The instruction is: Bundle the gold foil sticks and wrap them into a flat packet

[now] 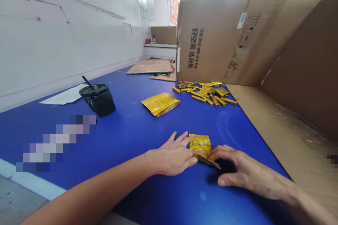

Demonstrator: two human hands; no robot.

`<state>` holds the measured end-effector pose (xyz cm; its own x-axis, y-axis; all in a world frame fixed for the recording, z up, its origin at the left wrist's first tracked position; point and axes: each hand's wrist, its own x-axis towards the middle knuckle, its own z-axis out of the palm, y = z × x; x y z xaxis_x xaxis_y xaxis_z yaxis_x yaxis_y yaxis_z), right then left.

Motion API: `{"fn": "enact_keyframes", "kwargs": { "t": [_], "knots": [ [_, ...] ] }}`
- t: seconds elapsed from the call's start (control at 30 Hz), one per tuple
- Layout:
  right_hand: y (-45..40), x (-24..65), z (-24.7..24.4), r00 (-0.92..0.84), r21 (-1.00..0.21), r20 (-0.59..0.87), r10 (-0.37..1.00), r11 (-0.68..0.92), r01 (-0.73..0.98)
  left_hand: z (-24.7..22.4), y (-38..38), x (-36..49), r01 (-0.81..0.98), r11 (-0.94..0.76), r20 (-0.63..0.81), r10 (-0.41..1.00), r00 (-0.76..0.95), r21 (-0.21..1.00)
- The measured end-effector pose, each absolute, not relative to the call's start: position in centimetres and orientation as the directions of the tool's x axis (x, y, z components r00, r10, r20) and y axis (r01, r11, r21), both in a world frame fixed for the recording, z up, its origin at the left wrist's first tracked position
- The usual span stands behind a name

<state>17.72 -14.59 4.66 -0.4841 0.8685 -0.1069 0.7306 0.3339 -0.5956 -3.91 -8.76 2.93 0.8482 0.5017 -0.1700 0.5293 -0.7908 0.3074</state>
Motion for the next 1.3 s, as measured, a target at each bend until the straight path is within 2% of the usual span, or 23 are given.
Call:
{"fn": "enact_keyframes", "kwargs": {
  "t": [0.07, 0.13, 0.2, 0.33, 0.5, 0.77, 1.1, 1.2, 1.3],
  "knots": [
    [-14.7, 17.7, 4.7, -0.475, -0.532, -0.07, 0.877, 0.37, 0.762, 2.8, -8.7, -3.9, 0.533, -0.789, -0.165, 0.508, 0.846, 0.306],
    [-14.6, 17.6, 4.2, -0.46, -0.532, -0.024, 0.888, 0.378, 0.758, 2.7, -8.7, -3.9, 0.535, -0.785, -0.166, 0.509, 0.844, 0.313],
    [-14.3, 17.4, 3.5, -0.426, -0.604, -0.005, 0.905, 0.337, 0.722, 2.7, -8.8, -3.8, 0.541, -0.781, -0.172, 0.514, 0.841, 0.312],
    [-13.6, 17.4, 2.0, -0.279, -0.791, -0.084, 0.957, 0.106, 0.603, 3.0, -8.9, -3.7, 0.563, -0.768, -0.194, 0.528, 0.826, 0.305],
    [-13.1, 17.2, 1.4, -0.207, -0.871, -0.11, 0.972, 0.007, 0.492, 3.2, -9.0, -3.6, 0.576, -0.75, -0.199, 0.541, 0.817, 0.325],
    [-12.3, 16.9, 1.3, -0.136, -0.795, -0.134, 0.982, -0.025, 0.606, 2.0, -8.9, -3.2, 0.6, -0.718, -0.109, 0.605, 0.789, 0.353],
    [-11.9, 16.8, 1.0, -0.102, -0.725, -0.108, 0.989, -0.008, 0.689, 1.3, -9.1, -2.4, 0.66, -0.589, 0.014, 0.751, 0.66, 0.466],
    [-11.8, 16.7, 1.0, -0.098, -0.711, -0.112, 0.989, -0.011, 0.703, 1.1, -9.2, -2.4, 0.671, -0.595, 0.043, 0.761, 0.647, 0.441],
    [-11.8, 16.7, 0.9, -0.095, -0.707, -0.111, 0.989, -0.011, 0.707, 1.0, -9.2, -2.5, 0.647, -0.659, 0.047, 0.714, 0.699, 0.384]
  ]
}}
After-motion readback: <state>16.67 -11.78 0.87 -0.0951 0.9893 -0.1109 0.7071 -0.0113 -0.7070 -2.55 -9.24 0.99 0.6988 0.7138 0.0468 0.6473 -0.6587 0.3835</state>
